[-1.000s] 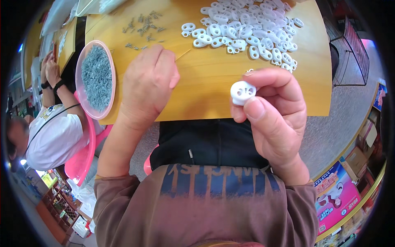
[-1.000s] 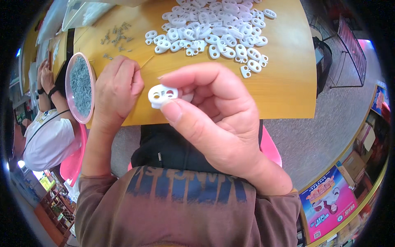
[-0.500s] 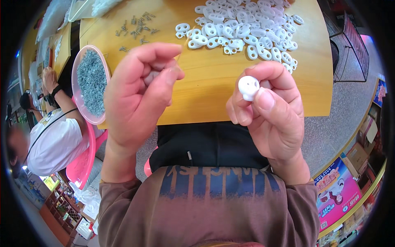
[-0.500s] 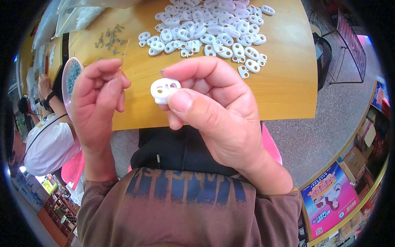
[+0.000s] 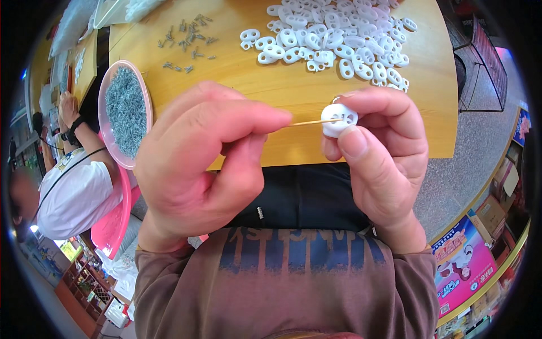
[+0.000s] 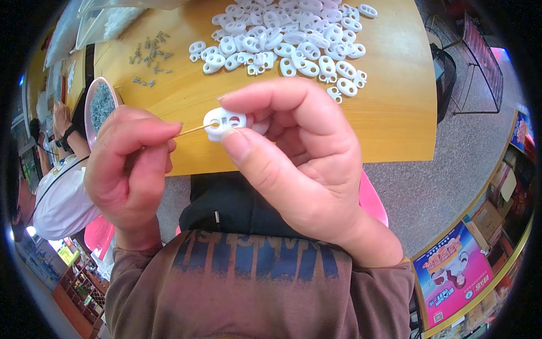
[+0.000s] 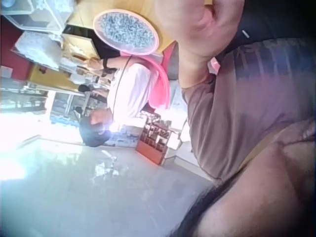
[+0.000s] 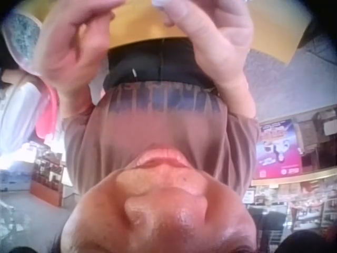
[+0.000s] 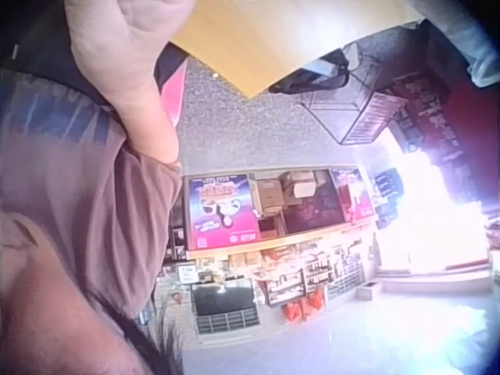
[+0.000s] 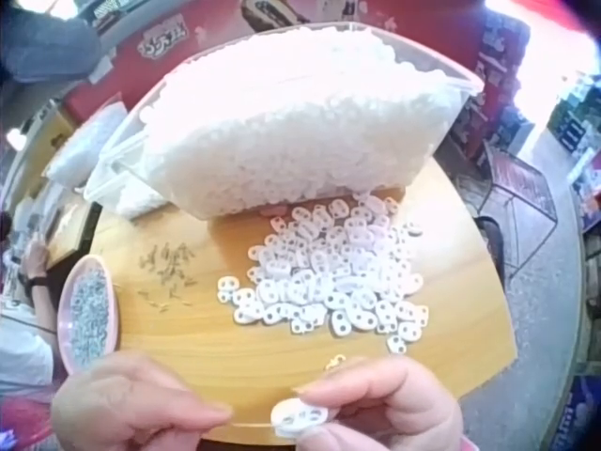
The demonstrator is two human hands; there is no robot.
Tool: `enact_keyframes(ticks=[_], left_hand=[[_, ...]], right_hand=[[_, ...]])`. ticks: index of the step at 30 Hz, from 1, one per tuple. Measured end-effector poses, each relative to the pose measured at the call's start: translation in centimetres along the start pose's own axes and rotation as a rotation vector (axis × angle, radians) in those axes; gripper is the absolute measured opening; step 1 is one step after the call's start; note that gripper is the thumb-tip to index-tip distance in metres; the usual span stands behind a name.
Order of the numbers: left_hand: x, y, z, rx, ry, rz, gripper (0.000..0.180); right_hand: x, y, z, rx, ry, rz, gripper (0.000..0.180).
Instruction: Assembling small hardware components by inserting metal pins and springs into plastic housings at a workbench.
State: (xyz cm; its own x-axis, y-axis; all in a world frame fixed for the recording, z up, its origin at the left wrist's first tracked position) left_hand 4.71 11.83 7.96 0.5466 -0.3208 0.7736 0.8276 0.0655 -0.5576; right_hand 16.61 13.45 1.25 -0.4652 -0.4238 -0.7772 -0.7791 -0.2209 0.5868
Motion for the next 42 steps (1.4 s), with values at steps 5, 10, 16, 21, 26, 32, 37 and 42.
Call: enact_keyframes(ticks=[5,10,16,21,26,32,37,42], left_hand=[[1.3,-0.1,0.1,0.007,0.172,0.151,0.016],[1.8,-0.2,0.0,0.017,0.209,0.219,0.016],[2.6,-0.3,-0.2,0.06,0.266,0.282,0.016],[3.0,-0.3,-0.5,0.094,0.306,0.276,0.019],[3.2,0.5,-0.3,0.003,0.246,0.253,0.019],[3.8,0.5,-0.6,0.02,0.355,0.344,0.018],[3.6,0.5,-0.4,-0.001,0.264,0.321,0.015],[2.5,0.7,0.2,-0.024,0.174,0.274,0.012]], right_hand=[[-0.4,-0.1,-0.2,-0.002,-0.062,-0.116,0.024],[-0.8,0.0,-0.5,0.001,-0.095,-0.247,0.025],[-1.6,0.5,-0.9,-0.016,-0.273,-0.434,0.025],[-1.3,0.3,-0.9,0.0,-0.177,-0.382,0.025],[-1.1,0.2,-0.8,0.013,-0.122,-0.306,0.025],[-0.7,-0.1,-0.8,0.039,-0.084,-0.282,0.024],[-0.7,0.0,-0.8,0.04,-0.076,-0.284,0.024],[0.4,-0.3,-0.3,0.019,0.049,-0.167,0.023]])
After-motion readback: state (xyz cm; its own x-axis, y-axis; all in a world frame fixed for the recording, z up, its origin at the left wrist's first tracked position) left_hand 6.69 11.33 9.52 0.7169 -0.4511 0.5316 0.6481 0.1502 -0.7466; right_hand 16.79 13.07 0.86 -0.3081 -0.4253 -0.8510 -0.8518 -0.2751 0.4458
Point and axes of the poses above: each hand's wrist, its own z-axis towards the middle knuckle, its own y-axis out of the palm, x = y × z, the point moved 10 cm from there along z, towards the middle knuckle, and after that the axes turned 11 degrees about y, right-handed, at the moved point
